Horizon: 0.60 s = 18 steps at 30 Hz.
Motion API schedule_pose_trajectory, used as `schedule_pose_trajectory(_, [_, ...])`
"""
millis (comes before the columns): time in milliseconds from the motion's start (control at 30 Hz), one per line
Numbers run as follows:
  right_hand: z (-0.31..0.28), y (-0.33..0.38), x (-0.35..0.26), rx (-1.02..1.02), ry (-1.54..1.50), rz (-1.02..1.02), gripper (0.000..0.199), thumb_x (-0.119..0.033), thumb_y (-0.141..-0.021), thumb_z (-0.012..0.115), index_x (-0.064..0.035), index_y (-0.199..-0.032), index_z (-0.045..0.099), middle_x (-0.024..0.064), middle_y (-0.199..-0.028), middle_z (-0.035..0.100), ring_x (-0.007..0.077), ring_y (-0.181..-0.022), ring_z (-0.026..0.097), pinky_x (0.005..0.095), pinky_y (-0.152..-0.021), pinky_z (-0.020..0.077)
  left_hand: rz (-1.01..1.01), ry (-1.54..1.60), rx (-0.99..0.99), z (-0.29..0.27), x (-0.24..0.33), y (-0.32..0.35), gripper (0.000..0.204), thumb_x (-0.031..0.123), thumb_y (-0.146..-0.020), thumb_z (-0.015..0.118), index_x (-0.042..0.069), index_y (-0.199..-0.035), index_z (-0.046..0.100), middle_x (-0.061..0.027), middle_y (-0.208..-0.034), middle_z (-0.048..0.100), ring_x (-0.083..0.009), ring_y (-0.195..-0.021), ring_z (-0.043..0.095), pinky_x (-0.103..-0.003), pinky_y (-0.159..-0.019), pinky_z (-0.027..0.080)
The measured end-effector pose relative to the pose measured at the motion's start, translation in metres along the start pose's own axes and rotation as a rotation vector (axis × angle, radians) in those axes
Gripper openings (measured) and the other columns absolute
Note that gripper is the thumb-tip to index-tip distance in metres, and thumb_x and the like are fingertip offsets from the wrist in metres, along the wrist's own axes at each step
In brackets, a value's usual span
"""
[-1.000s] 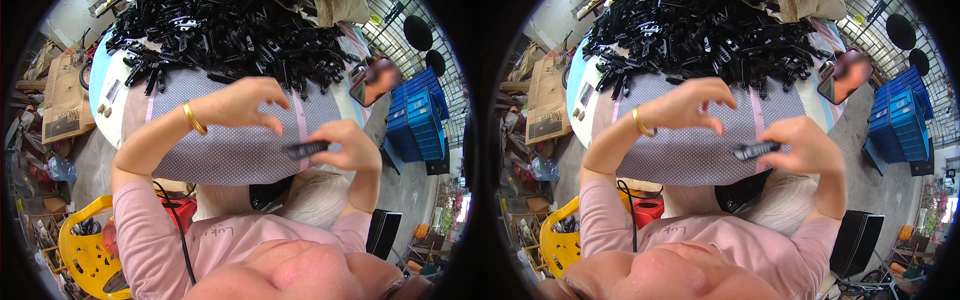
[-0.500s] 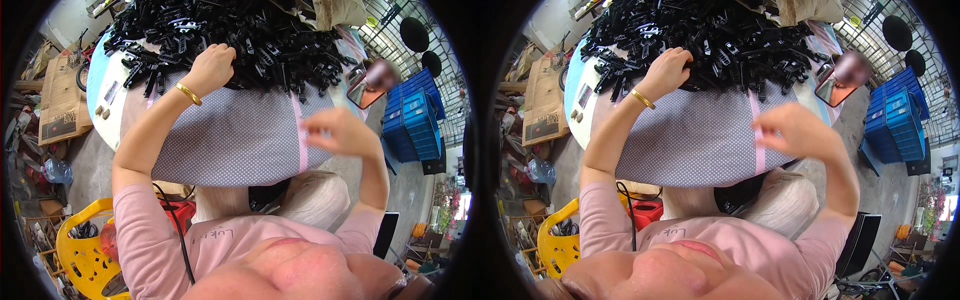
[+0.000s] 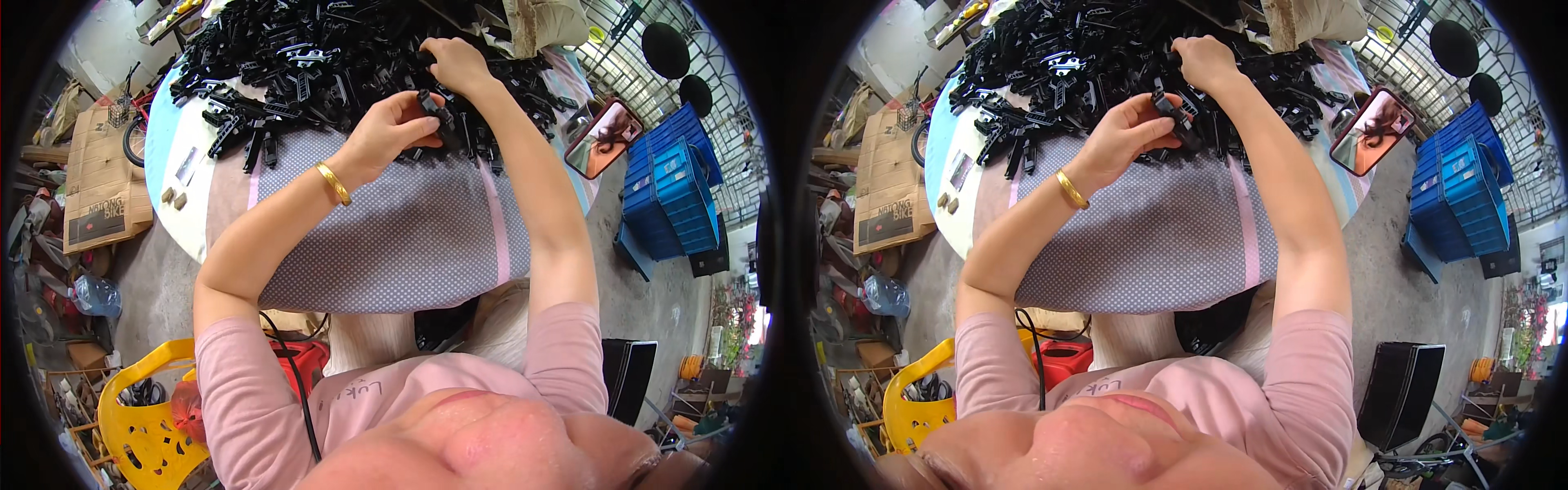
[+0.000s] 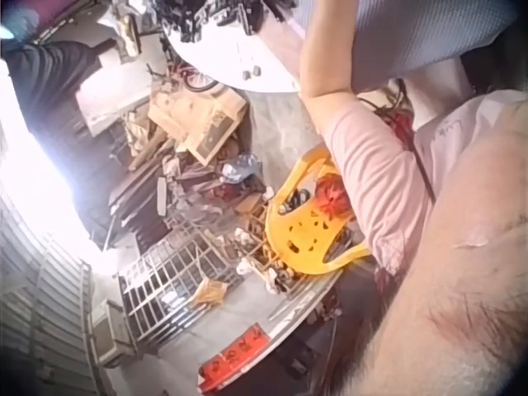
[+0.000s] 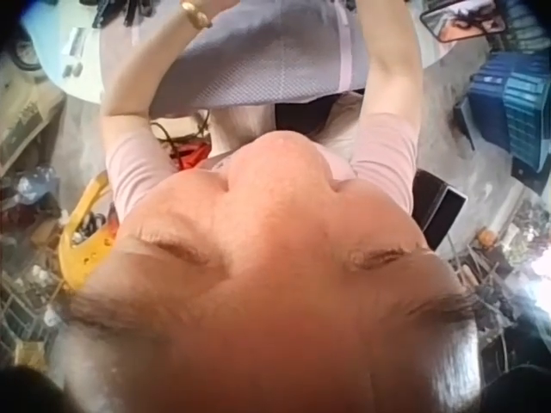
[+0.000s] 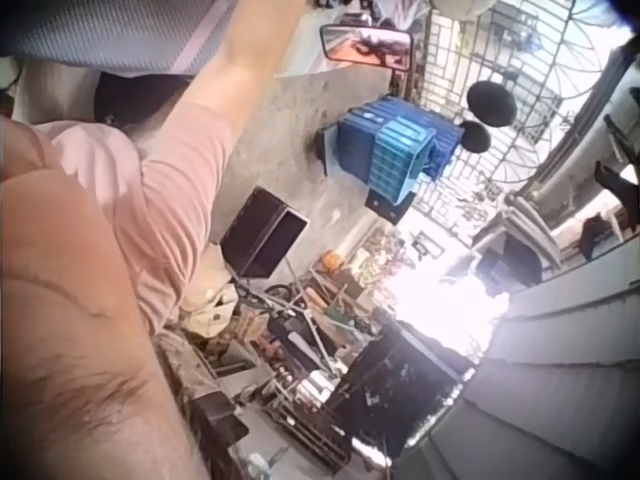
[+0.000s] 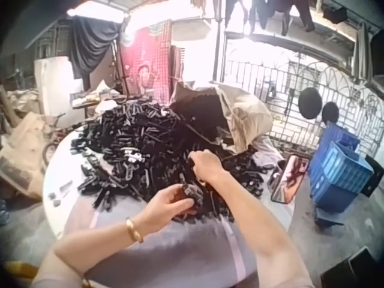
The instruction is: The recorder is inspecting and sorting black plastic components on a workstation.
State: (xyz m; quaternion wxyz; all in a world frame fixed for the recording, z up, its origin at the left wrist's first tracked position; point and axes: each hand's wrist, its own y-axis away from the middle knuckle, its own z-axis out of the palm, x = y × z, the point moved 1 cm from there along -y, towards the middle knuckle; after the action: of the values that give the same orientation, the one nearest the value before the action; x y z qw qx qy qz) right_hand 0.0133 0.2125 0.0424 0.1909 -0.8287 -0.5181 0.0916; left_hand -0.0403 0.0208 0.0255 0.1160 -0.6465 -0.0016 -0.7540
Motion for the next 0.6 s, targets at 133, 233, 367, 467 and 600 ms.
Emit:
schedule_pose_trajectory(133, [-0.019, 0.025, -0.002, 0.153, -0.378, 0.022, 0.037, -0.024, -0.081, 0.062, -0.0062, -0.112, 0.055, 0.0161, -0.093, 0.065, 0.0327, -0.089, 0.063, 0.0398, -0.075, 0.05, -0.067, 0.134, -0.009, 0.001, -0.008, 0.003, 0.031, 0.003, -0.087, 0.057, -0.002, -0.118, 0.052, -0.0104, -0.105, 0.061, -0.0177, -0.096, 0.062, -0.031, -0.087, 0.053])
schedule_pose_trajectory(233, [-0.051, 0.073, -0.014, 0.225, -0.598, -0.03, 0.038, -0.019, -0.082, 0.064, -0.0043, -0.115, 0.055, 0.0117, -0.09, 0.064, 0.0194, -0.078, 0.063, 0.0284, -0.07, 0.0491, -0.057, 0.055, 0.01, 0.005, -0.008, 0.005, 0.03, 0.001, -0.086, 0.059, -0.002, -0.115, 0.053, -0.011, -0.103, 0.062, -0.0177, -0.093, 0.063, -0.031, -0.086, 0.053])
schedule_pose_trajectory(367, [-0.076, 0.133, -0.038, 0.157, -0.646, -0.086, 0.034, -0.01, -0.08, 0.066, -0.0016, -0.112, 0.059, 0.0077, -0.09, 0.06, 0.0155, -0.074, 0.058, 0.0256, -0.065, 0.0474, -0.086, -0.066, 0.045, 0.017, -0.008, 0.012, 0.031, 0.0, -0.084, 0.061, -0.002, -0.114, 0.053, -0.0112, -0.101, 0.062, -0.0178, -0.09, 0.064, -0.03, -0.084, 0.054])
schedule_pose_trajectory(467, [-0.079, 0.152, -0.048, 0.167, -0.593, -0.072, 0.034, -0.011, -0.077, 0.068, -0.002, -0.109, 0.06, 0.0092, -0.09, 0.06, 0.0189, -0.076, 0.059, 0.0277, -0.065, 0.0484, -0.078, -0.186, 0.058, 0.024, -0.01, 0.017, 0.031, 0.0, -0.083, 0.062, -0.002, -0.113, 0.053, -0.0111, -0.099, 0.063, -0.0177, -0.09, 0.064, -0.029, -0.083, 0.055])
schedule_pose_trajectory(600, [-0.079, 0.159, -0.053, 0.192, -0.477, -0.125, 0.035, -0.011, -0.074, 0.069, -0.0024, -0.107, 0.061, 0.0111, -0.092, 0.061, 0.0259, -0.08, 0.061, 0.0319, -0.067, 0.0499, -0.041, -0.238, 0.064, 0.025, -0.014, 0.02, 0.034, -0.001, -0.083, 0.062, -0.003, -0.116, 0.054, -0.0105, -0.098, 0.064, -0.0163, -0.091, 0.064, -0.028, -0.082, 0.054])
